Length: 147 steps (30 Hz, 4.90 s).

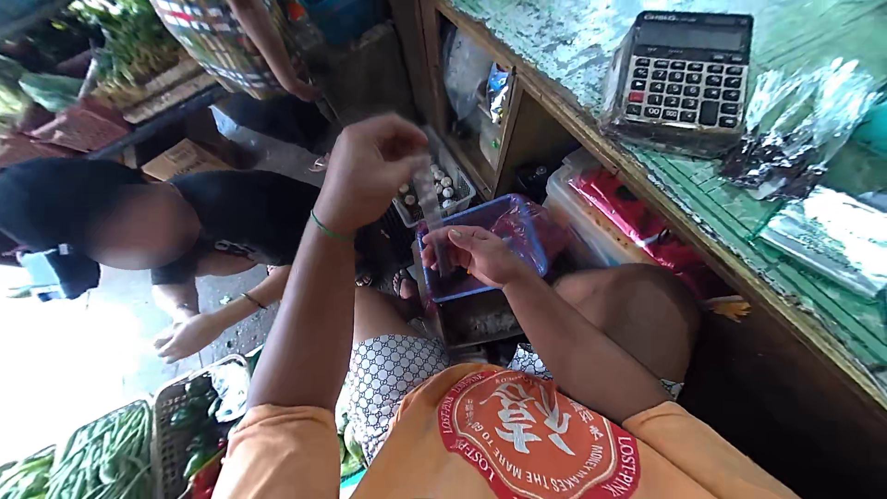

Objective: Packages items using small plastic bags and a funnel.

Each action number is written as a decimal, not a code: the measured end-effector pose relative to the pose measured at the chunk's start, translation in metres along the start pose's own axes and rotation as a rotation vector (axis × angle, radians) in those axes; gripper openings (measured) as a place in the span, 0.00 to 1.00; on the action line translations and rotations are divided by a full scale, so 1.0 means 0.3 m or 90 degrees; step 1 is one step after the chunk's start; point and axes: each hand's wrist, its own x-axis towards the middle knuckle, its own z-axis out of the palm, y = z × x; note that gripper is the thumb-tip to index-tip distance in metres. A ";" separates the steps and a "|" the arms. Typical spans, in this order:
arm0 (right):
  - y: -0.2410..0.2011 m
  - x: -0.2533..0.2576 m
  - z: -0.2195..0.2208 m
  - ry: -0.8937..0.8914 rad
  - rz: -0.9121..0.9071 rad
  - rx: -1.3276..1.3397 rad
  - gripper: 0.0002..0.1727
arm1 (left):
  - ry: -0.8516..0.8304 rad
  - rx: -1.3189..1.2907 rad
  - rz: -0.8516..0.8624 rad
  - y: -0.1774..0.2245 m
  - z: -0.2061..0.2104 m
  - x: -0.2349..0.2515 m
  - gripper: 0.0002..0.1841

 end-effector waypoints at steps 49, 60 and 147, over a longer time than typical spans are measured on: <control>0.165 0.164 -0.187 -0.149 0.730 -1.145 0.14 | -0.420 0.028 -0.459 -1.046 0.577 -0.300 0.15; 0.125 0.224 -0.166 -0.195 0.794 -1.162 0.10 | -0.382 0.065 -0.399 -1.045 0.599 -0.274 0.11; -0.089 -0.176 -0.053 0.215 -0.137 -0.277 0.13 | 0.116 -0.551 -0.288 -0.103 0.445 -0.216 0.04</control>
